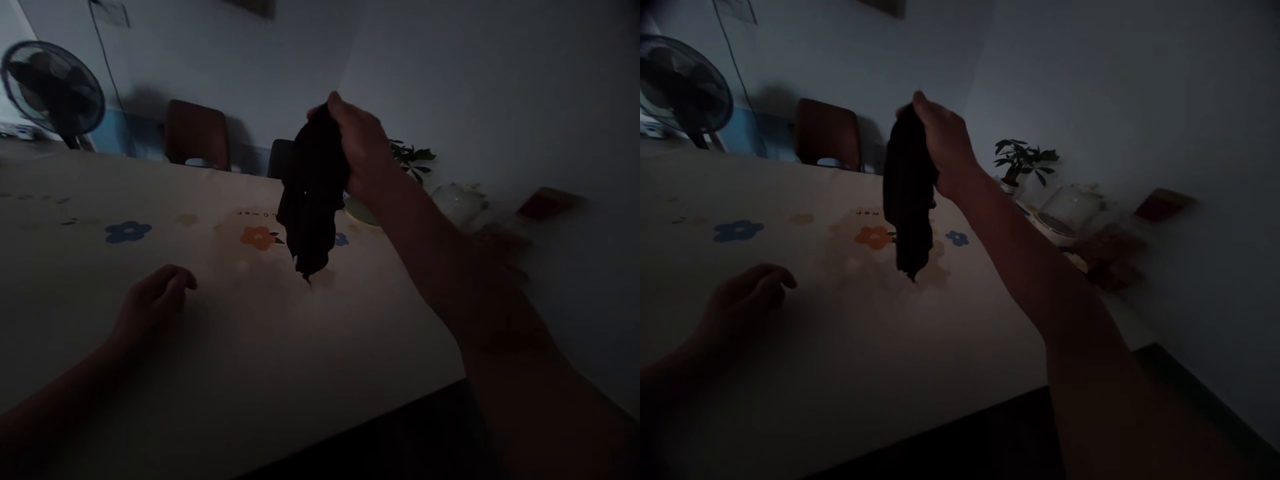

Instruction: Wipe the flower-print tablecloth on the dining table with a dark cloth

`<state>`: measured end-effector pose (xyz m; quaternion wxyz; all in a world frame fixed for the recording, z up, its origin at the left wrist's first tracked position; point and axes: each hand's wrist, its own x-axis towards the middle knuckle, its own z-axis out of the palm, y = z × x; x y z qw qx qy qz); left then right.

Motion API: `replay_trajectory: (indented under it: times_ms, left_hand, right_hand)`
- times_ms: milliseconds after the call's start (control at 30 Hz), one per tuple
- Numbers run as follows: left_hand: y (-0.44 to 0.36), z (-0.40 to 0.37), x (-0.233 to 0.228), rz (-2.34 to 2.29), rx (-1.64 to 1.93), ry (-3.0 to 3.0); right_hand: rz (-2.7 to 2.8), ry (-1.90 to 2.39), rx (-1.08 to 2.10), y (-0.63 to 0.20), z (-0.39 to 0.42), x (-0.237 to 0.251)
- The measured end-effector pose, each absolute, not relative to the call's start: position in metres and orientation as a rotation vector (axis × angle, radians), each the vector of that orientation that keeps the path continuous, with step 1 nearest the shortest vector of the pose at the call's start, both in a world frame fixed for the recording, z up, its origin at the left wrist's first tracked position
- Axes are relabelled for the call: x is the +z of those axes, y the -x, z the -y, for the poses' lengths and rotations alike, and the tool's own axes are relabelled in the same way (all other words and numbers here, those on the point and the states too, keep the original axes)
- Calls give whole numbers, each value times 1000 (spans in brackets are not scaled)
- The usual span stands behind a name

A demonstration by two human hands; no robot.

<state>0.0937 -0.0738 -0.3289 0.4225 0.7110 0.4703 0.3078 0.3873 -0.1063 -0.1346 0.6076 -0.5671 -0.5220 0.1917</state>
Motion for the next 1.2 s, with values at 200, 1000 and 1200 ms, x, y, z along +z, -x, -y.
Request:
replay_trajectory:
  times_ms: [200, 1000, 1200]
  left_hand:
    - [-93, 76, -322, -1187, 799, -1830]
    - [-142, 136, -350, 117, 465, -2945]
    - [-231, 177, -362, 206, 259, -3086]
  right_hand:
    - [1115, 1127, 590, -376, 162, -152]
    - [1210, 1872, -345, -426, 373, -344]
    - [384, 1423, -319, -426, 389, -360]
